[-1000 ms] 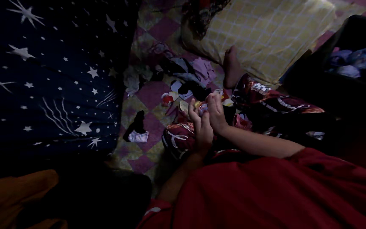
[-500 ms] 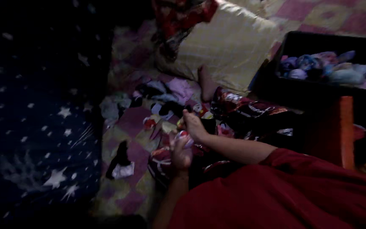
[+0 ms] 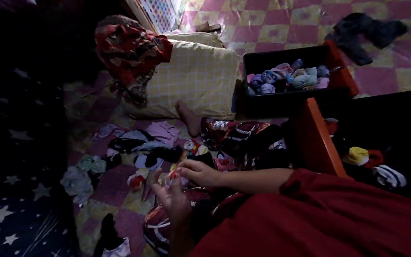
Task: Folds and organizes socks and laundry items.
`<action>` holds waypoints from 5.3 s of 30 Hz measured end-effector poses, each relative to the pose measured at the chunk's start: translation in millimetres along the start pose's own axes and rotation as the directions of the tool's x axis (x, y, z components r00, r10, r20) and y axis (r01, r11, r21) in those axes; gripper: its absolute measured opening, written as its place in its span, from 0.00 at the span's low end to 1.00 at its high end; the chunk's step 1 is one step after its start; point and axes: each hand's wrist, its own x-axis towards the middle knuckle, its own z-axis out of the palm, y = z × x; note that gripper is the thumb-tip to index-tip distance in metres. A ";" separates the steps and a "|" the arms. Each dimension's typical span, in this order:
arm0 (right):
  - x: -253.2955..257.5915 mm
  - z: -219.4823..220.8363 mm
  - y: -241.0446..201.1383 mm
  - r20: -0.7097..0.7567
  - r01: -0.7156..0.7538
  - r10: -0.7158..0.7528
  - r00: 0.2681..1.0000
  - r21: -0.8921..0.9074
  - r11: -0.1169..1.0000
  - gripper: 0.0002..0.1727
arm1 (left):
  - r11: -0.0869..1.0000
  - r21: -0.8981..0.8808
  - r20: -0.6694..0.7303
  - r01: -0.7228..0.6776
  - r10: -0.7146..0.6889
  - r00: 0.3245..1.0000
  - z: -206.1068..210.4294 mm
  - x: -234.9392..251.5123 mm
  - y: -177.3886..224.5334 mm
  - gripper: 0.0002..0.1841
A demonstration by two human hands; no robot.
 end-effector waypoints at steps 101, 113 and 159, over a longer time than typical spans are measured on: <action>21.2 -80.1 19.5 0.041 -0.262 0.325 0.945 0.691 0.674 0.16 | 0.604 -0.453 0.210 0.656 -0.643 0.737 2.0 38.0 -50.2 0.21; 5.0 -102.7 20.2 0.000 -0.243 0.332 0.943 0.681 0.691 0.16 | 0.691 -0.446 0.328 0.569 -0.466 0.822 12.3 32.1 -24.7 0.12; 2.4 -93.4 5.9 -0.206 -0.140 0.112 0.972 -0.127 0.982 0.20 | 0.695 -0.522 0.385 0.494 -0.325 0.864 -6.5 17.3 -26.9 0.26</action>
